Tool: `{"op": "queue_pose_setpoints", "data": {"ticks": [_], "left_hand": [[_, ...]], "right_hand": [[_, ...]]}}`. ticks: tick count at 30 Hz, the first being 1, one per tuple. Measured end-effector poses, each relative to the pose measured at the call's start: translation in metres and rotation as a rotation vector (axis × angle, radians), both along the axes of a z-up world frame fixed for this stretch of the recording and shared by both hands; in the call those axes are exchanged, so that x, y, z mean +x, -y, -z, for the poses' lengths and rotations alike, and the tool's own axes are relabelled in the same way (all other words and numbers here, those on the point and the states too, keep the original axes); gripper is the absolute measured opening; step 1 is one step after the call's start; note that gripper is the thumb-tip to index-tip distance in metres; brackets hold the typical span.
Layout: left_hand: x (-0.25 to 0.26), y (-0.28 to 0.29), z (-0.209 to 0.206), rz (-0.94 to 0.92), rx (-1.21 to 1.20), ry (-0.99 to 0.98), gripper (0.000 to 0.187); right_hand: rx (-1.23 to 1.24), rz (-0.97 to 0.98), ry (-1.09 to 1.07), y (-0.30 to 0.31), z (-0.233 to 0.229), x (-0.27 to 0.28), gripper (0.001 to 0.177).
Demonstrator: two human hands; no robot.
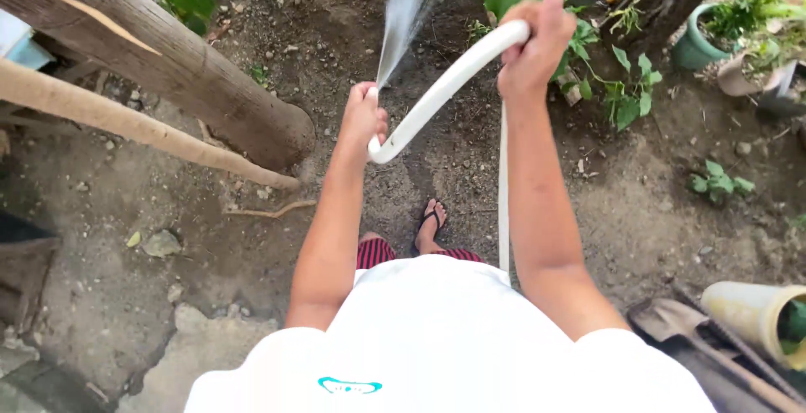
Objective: Watering various potted plants and the ground around them using a hose.
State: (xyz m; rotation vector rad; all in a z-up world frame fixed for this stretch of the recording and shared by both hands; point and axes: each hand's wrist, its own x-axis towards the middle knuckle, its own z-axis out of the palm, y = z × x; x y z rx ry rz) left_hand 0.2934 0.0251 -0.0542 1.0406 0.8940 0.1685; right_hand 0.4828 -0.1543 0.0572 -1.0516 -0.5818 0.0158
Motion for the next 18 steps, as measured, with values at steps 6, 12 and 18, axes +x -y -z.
{"op": "queue_pose_setpoints", "data": {"ticks": [6,12,18], "left_hand": [[0.034,-0.025,-0.003,-0.047,-0.002,-0.094,0.017],[0.014,-0.046,0.093,0.117,0.245,-0.161,0.019],[0.0,-0.028,0.071,0.242,0.355,-0.38,0.018]], "right_hand": [[-0.103,-0.078,0.125,0.003,0.006,0.048,0.068],[-0.496,0.101,-0.138,0.064,0.121,0.001,0.055],[-0.502,0.091,-0.447,0.112,0.176,-0.069,0.057]]}}
